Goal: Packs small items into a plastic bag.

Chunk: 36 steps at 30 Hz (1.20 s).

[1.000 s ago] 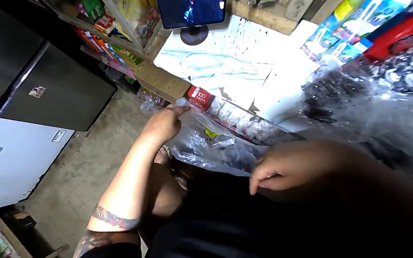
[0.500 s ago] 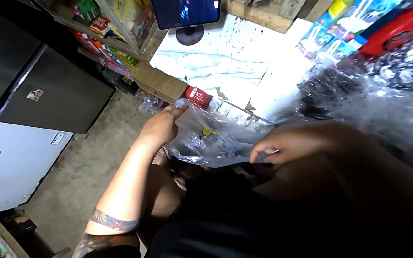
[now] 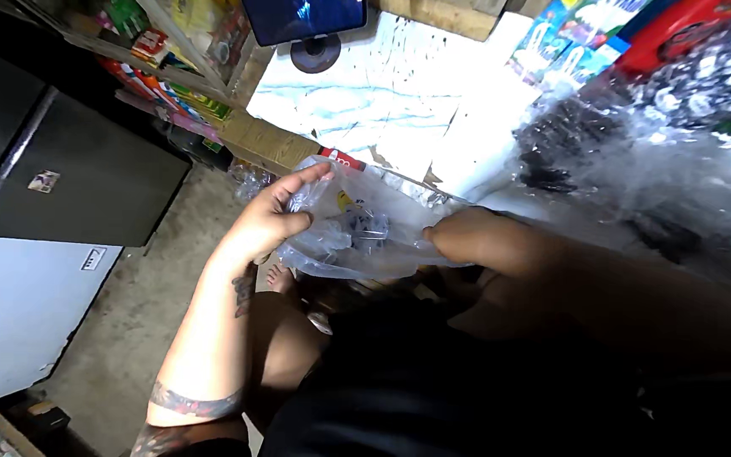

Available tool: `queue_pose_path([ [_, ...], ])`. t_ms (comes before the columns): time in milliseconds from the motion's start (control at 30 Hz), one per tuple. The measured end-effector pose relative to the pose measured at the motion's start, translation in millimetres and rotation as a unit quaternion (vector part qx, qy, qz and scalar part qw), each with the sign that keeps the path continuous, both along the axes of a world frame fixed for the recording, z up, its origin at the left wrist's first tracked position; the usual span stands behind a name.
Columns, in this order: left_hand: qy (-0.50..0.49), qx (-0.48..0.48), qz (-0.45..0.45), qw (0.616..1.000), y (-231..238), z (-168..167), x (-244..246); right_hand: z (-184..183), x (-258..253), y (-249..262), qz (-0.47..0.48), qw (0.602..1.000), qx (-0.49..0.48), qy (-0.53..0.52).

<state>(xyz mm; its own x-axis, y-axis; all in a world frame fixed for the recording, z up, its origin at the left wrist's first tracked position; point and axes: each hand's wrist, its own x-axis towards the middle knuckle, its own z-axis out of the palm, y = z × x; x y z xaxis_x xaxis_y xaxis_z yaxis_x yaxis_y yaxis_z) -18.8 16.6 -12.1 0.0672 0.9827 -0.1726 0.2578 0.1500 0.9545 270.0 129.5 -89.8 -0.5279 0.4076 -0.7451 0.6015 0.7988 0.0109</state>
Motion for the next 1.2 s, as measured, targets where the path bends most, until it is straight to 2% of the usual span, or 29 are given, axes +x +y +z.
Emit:
queue_pose_path([
  [67,-0.044,-0.003,0.014,0.999,0,3,3,2,-6,-6,-0.003,1.000,0.012,-0.018],
  [167,-0.072,-0.013,0.021,0.997,0,6,5,22,-14,-11,-0.026,0.999,-0.018,-0.027],
  [300,-0.088,-0.021,0.025,0.996,-2,7,11,13,-9,-8,-0.004,0.999,-0.035,0.037],
  [367,-0.095,-0.018,0.035,0.995,-10,4,15,25,-8,-7,0.008,0.994,-0.069,0.085],
  [400,-0.107,-0.015,0.029,0.994,-11,3,17,40,-7,-5,0.012,0.989,-0.095,0.112],
  [467,-0.143,-0.017,0.010,0.989,-10,1,17,66,11,5,-0.003,0.961,-0.124,0.245],
  [533,-0.168,-0.013,-0.001,0.986,-8,-1,19,83,42,22,-0.036,0.914,-0.083,0.396],
  [567,-0.172,-0.008,-0.004,0.985,-8,-2,19,95,57,31,-0.067,0.903,-0.037,0.422],
  [633,-0.171,-0.003,-0.008,0.985,-7,-5,19,115,87,53,-0.144,0.898,0.104,0.403],
  [667,-0.172,-0.004,-0.007,0.985,-7,-6,19,123,99,60,-0.213,0.889,0.171,0.367],
  [733,-0.173,-0.008,-0.005,0.985,-6,-7,17,129,122,70,-0.326,0.861,0.250,0.299],
  [800,-0.172,-0.009,-0.002,0.985,-6,-7,17,126,138,77,-0.400,0.844,0.257,0.251],
  [867,-0.174,-0.012,0.004,0.985,-6,-6,17,114,146,83,-0.433,0.840,0.239,0.221],
  [1000,-0.186,-0.009,0.006,0.983,-4,-7,17,91,145,95,-0.438,0.853,0.208,0.190],
  [1200,-0.185,-0.008,0.011,0.983,-6,-10,13,99,141,96,-0.449,0.840,0.223,0.207],
])
